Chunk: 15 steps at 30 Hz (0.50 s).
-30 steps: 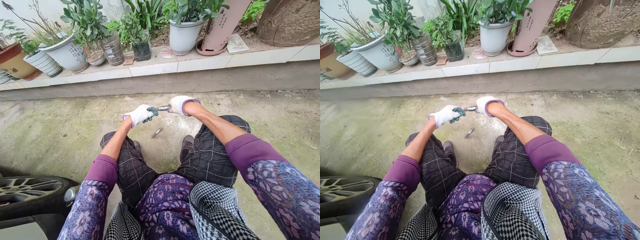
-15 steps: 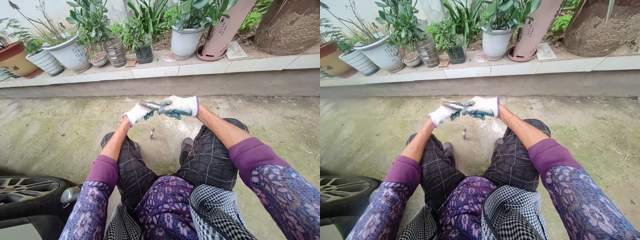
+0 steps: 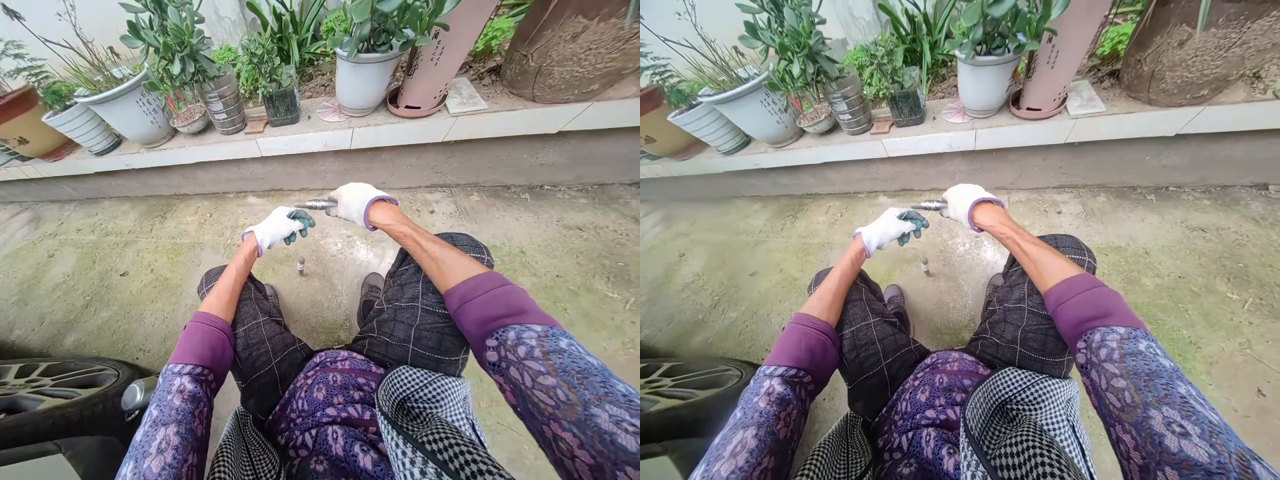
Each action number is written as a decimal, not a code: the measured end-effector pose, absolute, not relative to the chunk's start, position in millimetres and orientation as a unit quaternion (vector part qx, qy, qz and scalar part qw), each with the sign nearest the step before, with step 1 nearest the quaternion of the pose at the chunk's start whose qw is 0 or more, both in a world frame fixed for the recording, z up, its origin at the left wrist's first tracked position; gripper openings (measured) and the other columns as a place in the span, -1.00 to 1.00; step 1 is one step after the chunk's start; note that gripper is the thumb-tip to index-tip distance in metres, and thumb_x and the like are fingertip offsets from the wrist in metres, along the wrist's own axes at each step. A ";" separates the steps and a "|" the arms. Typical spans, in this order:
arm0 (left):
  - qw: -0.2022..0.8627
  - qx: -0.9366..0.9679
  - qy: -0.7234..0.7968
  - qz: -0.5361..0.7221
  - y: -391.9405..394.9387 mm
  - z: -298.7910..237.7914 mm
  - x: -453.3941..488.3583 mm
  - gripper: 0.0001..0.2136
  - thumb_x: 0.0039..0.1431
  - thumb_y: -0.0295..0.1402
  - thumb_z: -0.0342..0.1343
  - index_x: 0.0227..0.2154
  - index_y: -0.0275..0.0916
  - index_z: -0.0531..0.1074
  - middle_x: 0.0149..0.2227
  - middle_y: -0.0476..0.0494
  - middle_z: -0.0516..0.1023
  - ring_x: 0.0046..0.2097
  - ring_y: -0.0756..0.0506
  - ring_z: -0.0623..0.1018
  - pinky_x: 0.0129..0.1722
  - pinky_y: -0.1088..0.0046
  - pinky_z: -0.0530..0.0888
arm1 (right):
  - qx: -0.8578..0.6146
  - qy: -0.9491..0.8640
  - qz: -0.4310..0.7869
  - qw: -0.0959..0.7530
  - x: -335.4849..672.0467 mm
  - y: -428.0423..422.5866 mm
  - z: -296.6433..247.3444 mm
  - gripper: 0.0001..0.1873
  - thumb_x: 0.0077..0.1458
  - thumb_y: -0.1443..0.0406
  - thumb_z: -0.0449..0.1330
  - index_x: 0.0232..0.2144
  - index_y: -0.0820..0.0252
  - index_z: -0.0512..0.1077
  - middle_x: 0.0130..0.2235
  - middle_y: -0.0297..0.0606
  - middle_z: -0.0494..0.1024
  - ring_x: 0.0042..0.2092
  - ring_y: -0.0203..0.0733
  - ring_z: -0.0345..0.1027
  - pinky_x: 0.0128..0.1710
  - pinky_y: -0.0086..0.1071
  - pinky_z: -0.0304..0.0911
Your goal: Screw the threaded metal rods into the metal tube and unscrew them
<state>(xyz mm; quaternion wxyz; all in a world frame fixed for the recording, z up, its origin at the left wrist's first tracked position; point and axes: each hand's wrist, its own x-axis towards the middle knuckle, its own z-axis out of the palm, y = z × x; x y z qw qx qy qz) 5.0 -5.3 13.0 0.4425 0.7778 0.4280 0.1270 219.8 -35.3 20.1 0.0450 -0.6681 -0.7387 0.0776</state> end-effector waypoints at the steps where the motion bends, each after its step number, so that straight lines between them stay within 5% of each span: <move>1: 0.447 0.775 0.426 0.139 -4.2 13.9 5.5 -0.76 0.00 -0.45 0.17 -0.23 -0.29 0.60 -0.42 -0.14 0.61 -0.58 0.06 0.40 -0.62 0.57 0.32 | -0.670 -0.734 0.077 0.083 221.4 -34.8 25.0 -0.69 0.10 0.13 0.20 -0.24 0.24 0.56 -0.33 -0.10 0.57 -0.32 -0.09 0.44 -0.38 -0.34 0.22; 5: 0.455 0.768 0.418 0.169 -2.9 18.1 3.7 -0.77 0.03 -0.42 0.15 -0.23 -0.29 0.59 -0.39 -0.17 0.61 -0.57 0.05 0.41 -0.59 0.53 0.35 | -0.648 -0.688 0.232 0.232 219.9 -46.2 39.9 -0.70 0.13 0.11 0.21 -0.27 0.25 0.51 -0.48 -0.27 0.47 -0.53 -0.34 0.25 -0.55 -0.45 0.16; 8: 0.445 0.775 0.410 0.179 -3.5 20.1 0.1 -0.81 0.04 -0.43 0.17 -0.27 -0.29 0.59 -0.40 -0.16 0.61 -0.55 0.04 0.42 -0.56 0.51 0.37 | -0.567 -0.678 0.385 0.267 216.5 -61.5 43.9 -0.65 0.10 0.09 0.26 -0.23 0.27 0.49 -0.53 -0.34 0.42 -0.60 -0.43 0.14 -0.65 -0.51 0.10; 12: 0.437 0.781 0.409 0.176 -3.1 18.7 -2.5 -0.85 0.01 -0.45 0.19 -0.32 -0.31 0.59 -0.43 -0.12 0.59 -0.50 0.02 0.45 -0.51 0.52 0.39 | -0.475 -0.723 0.484 0.134 215.2 -73.5 36.5 -0.59 -0.01 0.04 0.33 -0.27 0.26 0.53 -0.54 -0.35 0.42 -0.59 -0.39 0.19 -0.66 -0.52 0.13; 15: 0.434 0.783 0.417 0.158 -4.2 13.8 -2.3 -0.85 0.00 -0.49 0.17 -0.35 -0.36 0.59 -0.46 -0.11 0.57 -0.50 0.05 0.42 -0.47 0.52 0.40 | -0.530 -0.750 0.394 0.030 211.7 -71.7 22.0 -0.64 -0.06 0.07 0.34 -0.33 0.26 0.55 -0.54 -0.31 0.45 -0.57 -0.33 0.26 -0.62 -0.48 0.16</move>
